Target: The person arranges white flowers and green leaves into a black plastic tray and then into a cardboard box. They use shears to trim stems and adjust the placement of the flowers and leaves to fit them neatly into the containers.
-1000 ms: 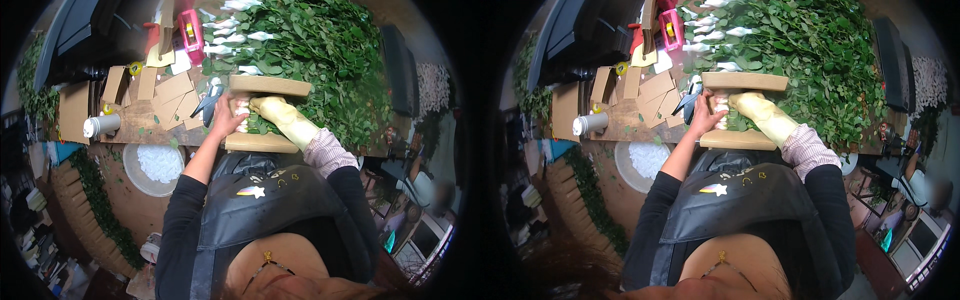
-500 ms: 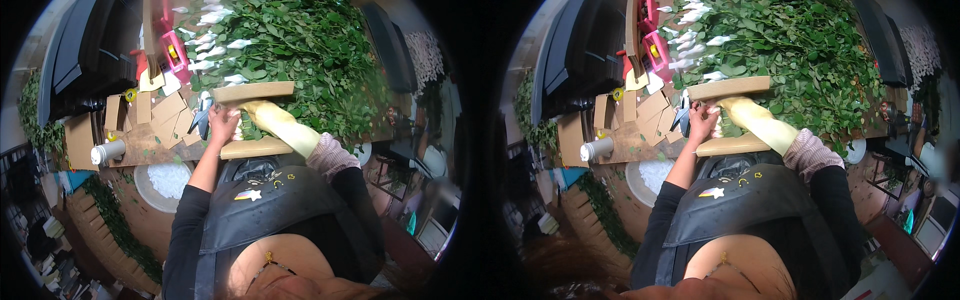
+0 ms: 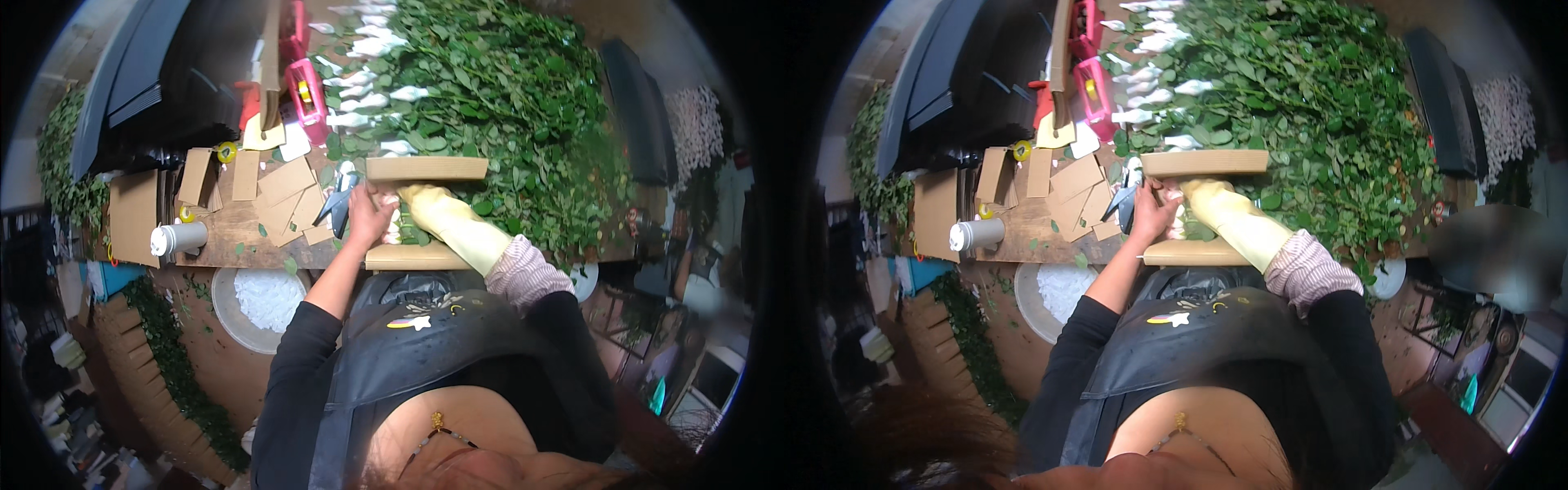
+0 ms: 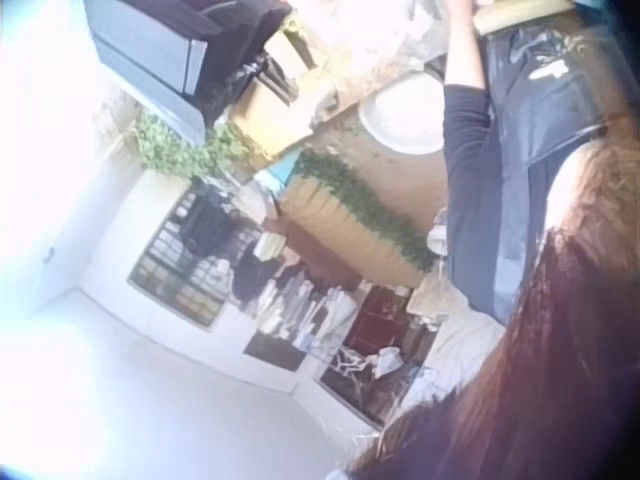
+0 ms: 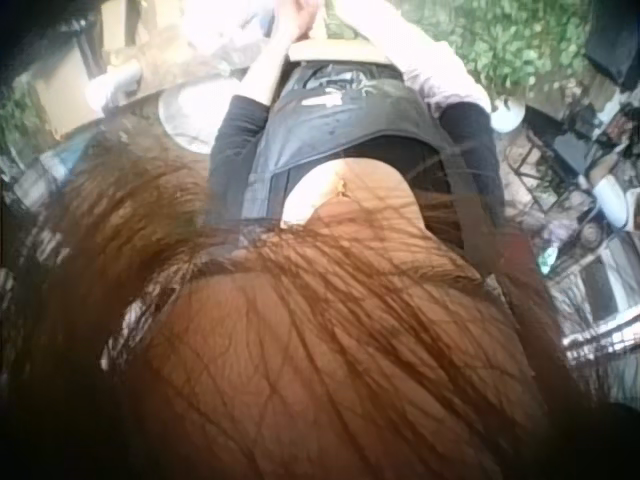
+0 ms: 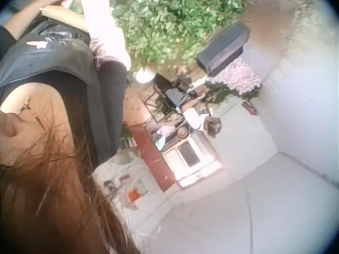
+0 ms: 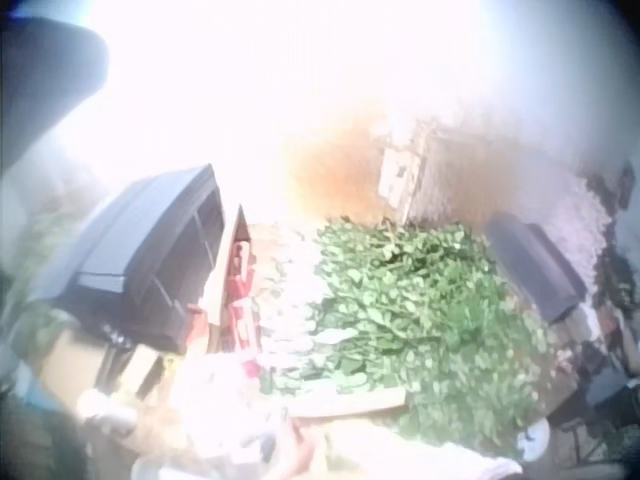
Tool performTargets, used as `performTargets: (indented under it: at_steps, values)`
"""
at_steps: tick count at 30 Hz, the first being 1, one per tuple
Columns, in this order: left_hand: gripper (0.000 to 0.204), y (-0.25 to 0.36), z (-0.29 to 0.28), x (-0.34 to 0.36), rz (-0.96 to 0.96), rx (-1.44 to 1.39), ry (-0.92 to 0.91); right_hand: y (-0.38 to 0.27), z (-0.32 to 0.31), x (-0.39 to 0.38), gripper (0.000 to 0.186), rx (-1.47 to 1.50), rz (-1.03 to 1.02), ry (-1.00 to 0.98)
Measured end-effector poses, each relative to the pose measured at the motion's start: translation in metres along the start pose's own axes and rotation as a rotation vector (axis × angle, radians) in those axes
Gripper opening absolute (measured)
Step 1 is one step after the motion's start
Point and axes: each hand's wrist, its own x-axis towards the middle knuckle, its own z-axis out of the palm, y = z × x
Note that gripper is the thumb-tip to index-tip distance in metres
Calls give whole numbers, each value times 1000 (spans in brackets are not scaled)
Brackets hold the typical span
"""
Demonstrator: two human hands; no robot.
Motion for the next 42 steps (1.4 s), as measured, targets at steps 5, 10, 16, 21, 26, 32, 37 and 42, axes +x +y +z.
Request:
performTargets:
  at_steps: [5, 10, 16, 21, 26, 32, 37, 42]
  values:
    - [41, 13, -47, 14, 214, 138, 205, 26, 11, -40, 41, 185, -359, 532]
    - [34, 23, -141, 144, 288, -126, 734, 0, 4, -118, 41, 873, -201, 402]
    - [63, -24, -249, 262, -251, 70, 296, -20, 10, -120, 40, 694, -350, 449]
    - [26, 69, -251, 236, 138, 356, 665, -5, 21, -115, 39, 629, -312, 479]
    - [27, 175, -216, 100, 891, 220, 849, 6, 14, -91, 49, 1240, -613, 280]
    - [35, 155, -125, -34, 1057, 259, 197, 13, -25, -86, 18, 1101, -244, 371]
    - [32, 91, -100, -35, 122, 46, 386, 115, 42, -48, 12, 1145, -117, 351]
    - [35, 24, -52, -23, -95, -206, -74, 104, 29, -73, 33, 399, 221, 227]
